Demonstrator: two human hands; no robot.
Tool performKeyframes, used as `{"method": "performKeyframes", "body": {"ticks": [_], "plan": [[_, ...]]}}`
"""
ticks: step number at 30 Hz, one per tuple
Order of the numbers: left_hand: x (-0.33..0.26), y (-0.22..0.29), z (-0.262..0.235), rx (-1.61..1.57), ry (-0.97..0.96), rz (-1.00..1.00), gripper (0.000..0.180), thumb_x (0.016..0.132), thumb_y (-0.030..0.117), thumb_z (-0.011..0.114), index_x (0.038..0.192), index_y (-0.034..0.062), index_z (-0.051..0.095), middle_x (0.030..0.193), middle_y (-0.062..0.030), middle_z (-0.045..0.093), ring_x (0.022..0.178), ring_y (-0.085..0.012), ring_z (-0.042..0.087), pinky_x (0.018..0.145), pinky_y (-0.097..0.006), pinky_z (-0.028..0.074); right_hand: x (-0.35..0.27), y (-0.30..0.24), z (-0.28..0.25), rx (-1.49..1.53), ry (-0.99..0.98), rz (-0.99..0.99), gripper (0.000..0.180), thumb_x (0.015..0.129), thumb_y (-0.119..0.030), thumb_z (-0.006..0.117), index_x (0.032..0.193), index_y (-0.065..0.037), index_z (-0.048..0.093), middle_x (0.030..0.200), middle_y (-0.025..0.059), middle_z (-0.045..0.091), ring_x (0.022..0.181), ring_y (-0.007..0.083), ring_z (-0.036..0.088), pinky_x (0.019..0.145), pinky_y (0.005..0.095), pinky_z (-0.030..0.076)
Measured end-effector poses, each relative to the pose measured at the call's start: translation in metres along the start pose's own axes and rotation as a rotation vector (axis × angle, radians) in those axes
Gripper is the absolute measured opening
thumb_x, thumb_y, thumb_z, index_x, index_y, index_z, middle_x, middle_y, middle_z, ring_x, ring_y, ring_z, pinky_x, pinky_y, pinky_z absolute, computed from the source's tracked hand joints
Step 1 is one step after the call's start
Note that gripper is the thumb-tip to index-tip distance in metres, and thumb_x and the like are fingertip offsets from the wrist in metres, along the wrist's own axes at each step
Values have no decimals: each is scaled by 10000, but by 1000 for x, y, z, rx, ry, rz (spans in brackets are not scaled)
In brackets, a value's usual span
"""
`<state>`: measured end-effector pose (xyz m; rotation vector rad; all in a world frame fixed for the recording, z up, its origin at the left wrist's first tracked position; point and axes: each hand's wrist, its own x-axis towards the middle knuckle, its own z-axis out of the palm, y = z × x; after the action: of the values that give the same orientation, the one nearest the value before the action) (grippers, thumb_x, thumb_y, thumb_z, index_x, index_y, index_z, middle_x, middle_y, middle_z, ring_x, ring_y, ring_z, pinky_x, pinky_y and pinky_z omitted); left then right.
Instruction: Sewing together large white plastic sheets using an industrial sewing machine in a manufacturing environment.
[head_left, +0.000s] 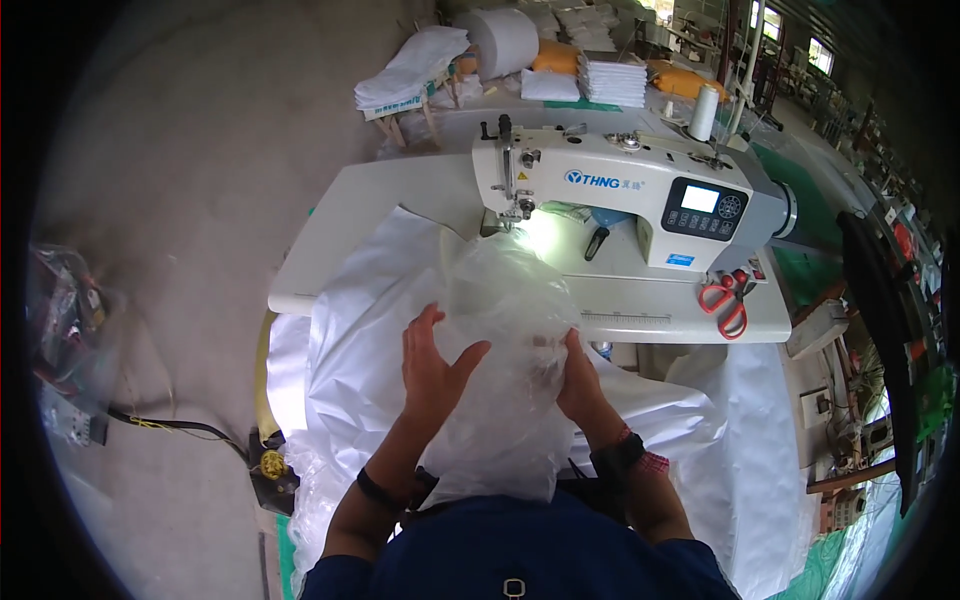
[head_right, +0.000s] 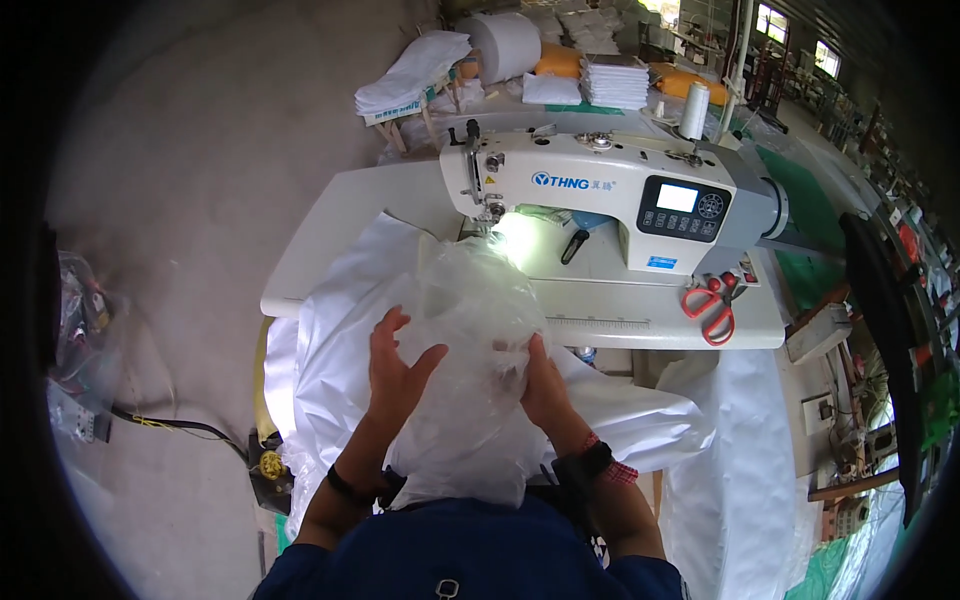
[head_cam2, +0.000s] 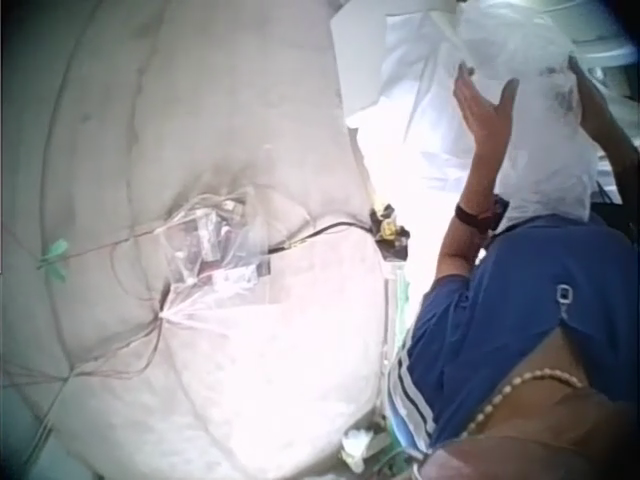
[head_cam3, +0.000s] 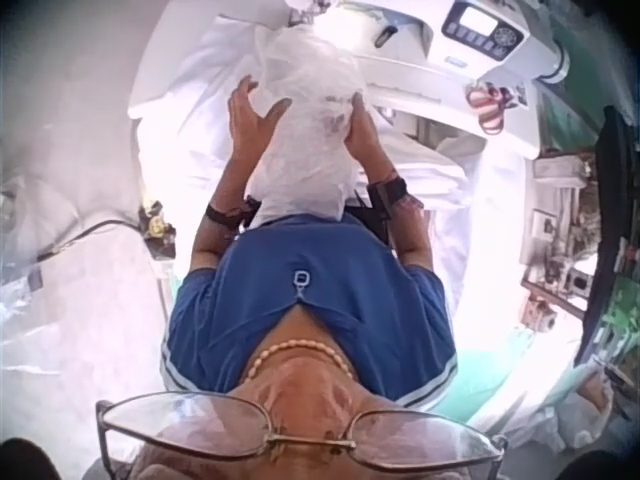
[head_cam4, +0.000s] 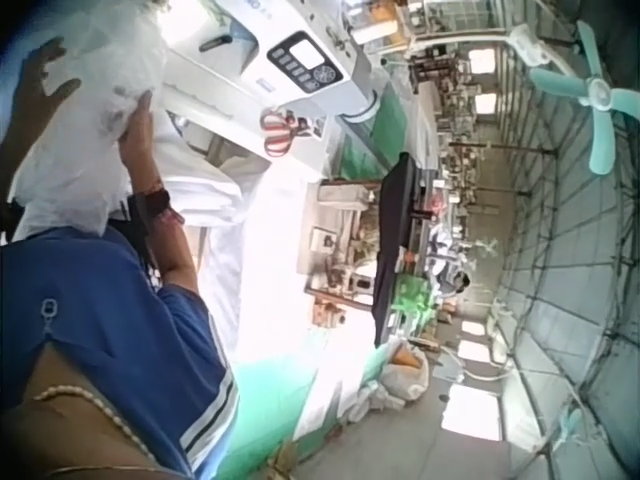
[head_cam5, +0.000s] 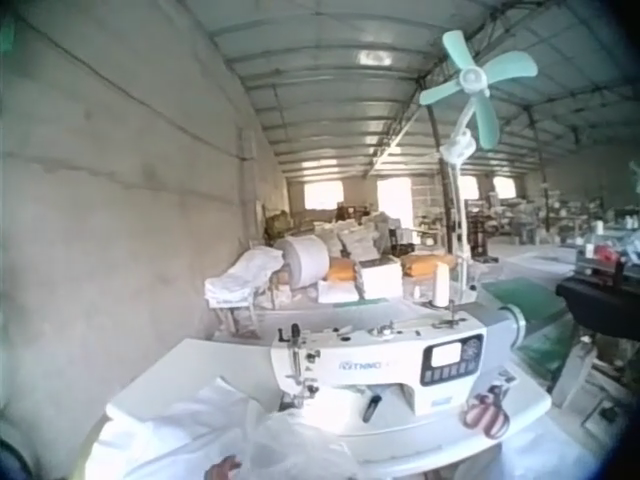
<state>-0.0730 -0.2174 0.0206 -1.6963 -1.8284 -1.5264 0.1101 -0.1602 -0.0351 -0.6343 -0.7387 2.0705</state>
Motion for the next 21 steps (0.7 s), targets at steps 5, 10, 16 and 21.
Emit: {"method": "performKeyframes", "body": {"ticks": [5, 10, 16, 21], "plan": [[-6, -30, -8, -326, -634, -678, 162, 878, 186, 594, 952, 49, 636, 745, -23, 612, 631, -68, 516, 582, -235, 433, 3, -2, -1, -170, 10, -79, 588, 968, -488, 264, 1212, 4, 476, 1144, 105, 559, 1030, 187, 553, 841, 320, 474], [44, -71, -81, -461, 78, -621, 224, 943, 287, 513, 805, 129, 590, 529, 97, 347, 437, -1, 274, 381, -198, 215, 2, -28, -23, -438, 253, -408, 381, 972, -338, 406, 1155, -28, 531, 926, 119, 626, 841, 232, 605, 772, 353, 484], [76, -87, -139, -348, 248, -456, 221, 938, 250, 531, 827, 76, 612, 534, 102, 337, 470, 7, 270, 422, -186, 190, 9, -33, -20, -6, 202, -368, 89, 866, -174, 630, 882, -88, 616, 788, 40, 618, 704, 112, 579, 625, 262, 482], [92, -172, -174, 68, 301, -192, 273, 925, 249, 546, 854, -7, 609, 575, 60, 405, 502, -29, 347, 455, -206, 290, 13, -34, -25, -112, 247, -397, 158, 849, -196, 655, 758, -102, 567, 641, 6, 560, 495, 85, 513, 461, 261, 465]]}}
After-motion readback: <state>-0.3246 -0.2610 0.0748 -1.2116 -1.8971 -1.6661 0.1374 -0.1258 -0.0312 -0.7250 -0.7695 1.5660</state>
